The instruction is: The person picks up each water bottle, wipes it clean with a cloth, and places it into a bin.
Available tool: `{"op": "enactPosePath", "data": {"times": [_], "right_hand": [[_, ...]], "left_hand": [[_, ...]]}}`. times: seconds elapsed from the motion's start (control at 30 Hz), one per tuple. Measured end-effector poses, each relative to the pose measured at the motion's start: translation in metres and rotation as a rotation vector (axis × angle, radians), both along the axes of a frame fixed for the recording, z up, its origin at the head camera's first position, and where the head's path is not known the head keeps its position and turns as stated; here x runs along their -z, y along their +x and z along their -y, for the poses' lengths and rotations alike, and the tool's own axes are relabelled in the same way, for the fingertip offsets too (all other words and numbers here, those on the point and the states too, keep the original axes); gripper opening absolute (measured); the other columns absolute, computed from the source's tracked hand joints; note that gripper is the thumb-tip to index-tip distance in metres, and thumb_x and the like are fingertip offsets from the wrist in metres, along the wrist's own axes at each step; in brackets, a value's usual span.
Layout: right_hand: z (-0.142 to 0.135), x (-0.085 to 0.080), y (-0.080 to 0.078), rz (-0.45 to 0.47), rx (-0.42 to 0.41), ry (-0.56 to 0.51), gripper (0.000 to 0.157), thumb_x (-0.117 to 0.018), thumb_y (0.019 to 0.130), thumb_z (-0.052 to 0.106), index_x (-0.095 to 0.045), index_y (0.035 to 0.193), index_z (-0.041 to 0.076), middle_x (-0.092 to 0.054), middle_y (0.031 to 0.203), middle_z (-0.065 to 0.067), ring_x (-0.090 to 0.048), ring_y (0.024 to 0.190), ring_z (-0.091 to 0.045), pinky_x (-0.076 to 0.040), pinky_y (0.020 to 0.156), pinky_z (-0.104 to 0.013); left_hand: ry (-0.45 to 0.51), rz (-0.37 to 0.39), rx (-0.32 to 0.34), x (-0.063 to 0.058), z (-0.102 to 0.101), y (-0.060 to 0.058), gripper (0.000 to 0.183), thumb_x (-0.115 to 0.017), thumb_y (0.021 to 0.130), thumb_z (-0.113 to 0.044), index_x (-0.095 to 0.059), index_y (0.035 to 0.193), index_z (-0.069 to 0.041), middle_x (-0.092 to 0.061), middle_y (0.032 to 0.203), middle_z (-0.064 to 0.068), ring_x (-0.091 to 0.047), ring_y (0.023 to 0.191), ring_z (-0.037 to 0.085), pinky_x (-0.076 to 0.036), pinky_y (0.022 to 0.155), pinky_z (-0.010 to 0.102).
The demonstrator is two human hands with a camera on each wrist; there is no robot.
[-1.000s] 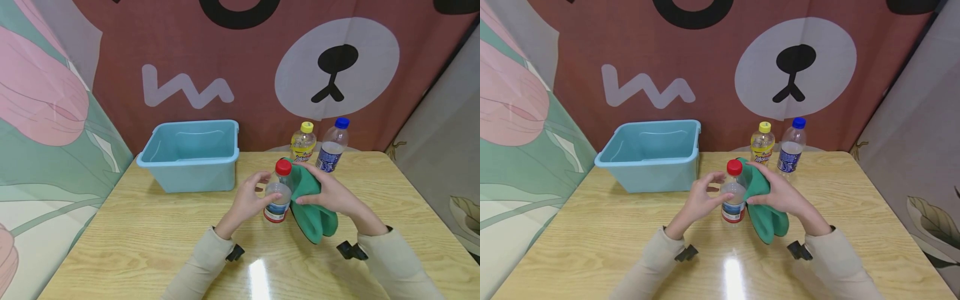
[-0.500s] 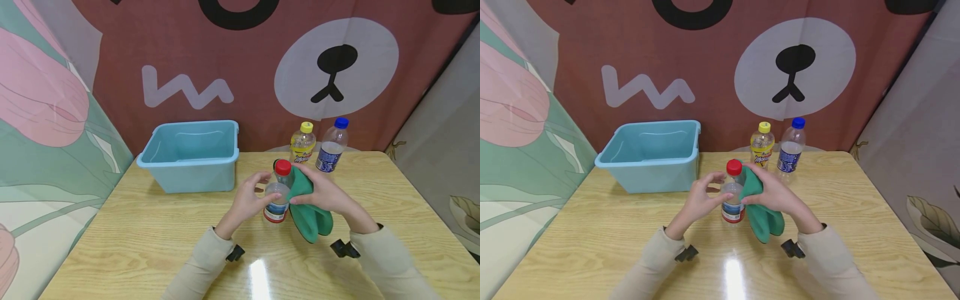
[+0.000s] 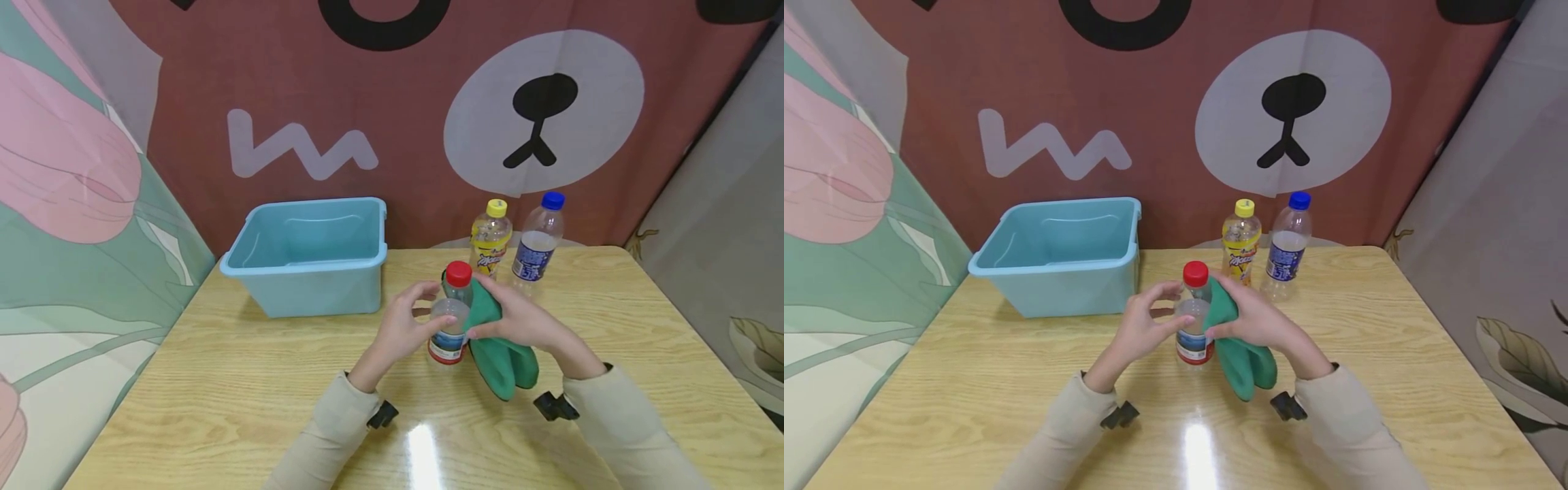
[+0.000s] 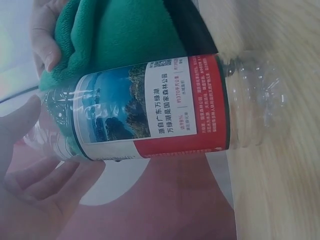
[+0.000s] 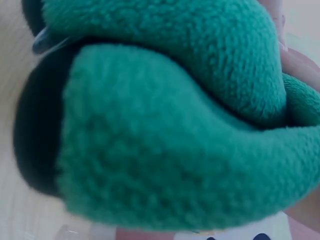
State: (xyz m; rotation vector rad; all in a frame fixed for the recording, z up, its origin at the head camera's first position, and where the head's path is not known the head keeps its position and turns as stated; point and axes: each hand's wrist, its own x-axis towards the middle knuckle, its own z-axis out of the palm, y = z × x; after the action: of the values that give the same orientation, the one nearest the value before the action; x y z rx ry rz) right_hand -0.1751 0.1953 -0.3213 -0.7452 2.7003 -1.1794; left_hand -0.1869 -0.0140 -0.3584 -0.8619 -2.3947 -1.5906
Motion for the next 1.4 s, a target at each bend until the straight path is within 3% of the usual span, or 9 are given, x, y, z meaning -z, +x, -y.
{"op": "enactPosePath", "data": {"times": [0.23, 0.43, 0.63, 0.83, 1.0, 1.4], "right_hand": [[-0.002, 0.014, 0.002, 0.112, 0.042, -0.023, 0.087, -0.075, 0.075, 0.027, -0.024, 0.142, 0.002, -0.038, 0.135, -0.023, -0.038, 0.119, -0.04, -0.031, 0.094, -0.061], [-0.003, 0.023, 0.002, 0.176, 0.067, -0.024, 0.087, -0.075, 0.075, 0.027, -0.025, 0.141, 0.0, -0.034, 0.137, -0.025, -0.033, 0.122, -0.043, -0.027, 0.095, -0.064], [-0.007, 0.031, 0.001, 0.166, 0.063, -0.037, 0.084, -0.075, 0.075, 0.026, -0.027, 0.141, 0.002, -0.036, 0.136, -0.024, -0.033, 0.122, -0.043, -0.026, 0.095, -0.065], [-0.008, 0.034, 0.001, 0.137, 0.055, -0.042, 0.082, -0.076, 0.074, 0.024, -0.03, 0.14, 0.005, -0.036, 0.138, -0.021, -0.033, 0.124, -0.041, -0.026, 0.096, -0.063], [-0.01, 0.034, 0.002, 0.141, 0.069, -0.028, 0.083, -0.076, 0.074, 0.024, -0.03, 0.14, 0.005, -0.035, 0.139, -0.021, -0.031, 0.125, -0.041, -0.026, 0.096, -0.064], [-0.021, 0.028, 0.007, 0.158, 0.127, -0.015, 0.081, -0.075, 0.074, 0.028, -0.031, 0.14, 0.009, -0.036, 0.137, -0.023, -0.036, 0.12, -0.043, -0.031, 0.091, -0.064]], "left_hand": [[0.056, 0.073, 0.034, 0.0, 0.0, 0.001, 0.052, -0.073, 0.078, -0.014, -0.051, 0.122, 0.002, -0.054, 0.121, 0.018, -0.053, 0.107, 0.028, -0.05, 0.08, 0.042], [0.067, 0.087, 0.058, 0.001, 0.0, 0.0, 0.052, -0.072, 0.078, -0.011, -0.051, 0.123, 0.003, -0.054, 0.121, 0.018, -0.052, 0.109, 0.032, -0.05, 0.082, 0.043], [0.046, 0.071, 0.055, 0.002, -0.003, 0.0, 0.051, -0.071, 0.08, -0.016, -0.05, 0.124, 0.001, -0.054, 0.12, 0.016, -0.052, 0.108, 0.028, -0.05, 0.082, 0.039], [0.006, 0.062, -0.023, 0.004, -0.01, 0.003, 0.061, -0.072, 0.078, -0.031, -0.049, 0.126, -0.003, -0.054, 0.122, 0.01, -0.051, 0.108, 0.024, -0.05, 0.083, 0.031], [-0.004, 0.056, -0.078, 0.003, -0.014, 0.004, 0.062, -0.075, 0.075, -0.031, -0.05, 0.125, -0.003, -0.055, 0.12, 0.009, -0.051, 0.105, 0.023, -0.05, 0.082, 0.031], [-0.005, 0.012, -0.054, 0.004, -0.01, 0.0, 0.059, -0.075, 0.076, -0.026, -0.052, 0.125, -0.002, -0.05, 0.111, 0.009, -0.049, 0.103, 0.023, -0.051, 0.079, 0.03]]}}
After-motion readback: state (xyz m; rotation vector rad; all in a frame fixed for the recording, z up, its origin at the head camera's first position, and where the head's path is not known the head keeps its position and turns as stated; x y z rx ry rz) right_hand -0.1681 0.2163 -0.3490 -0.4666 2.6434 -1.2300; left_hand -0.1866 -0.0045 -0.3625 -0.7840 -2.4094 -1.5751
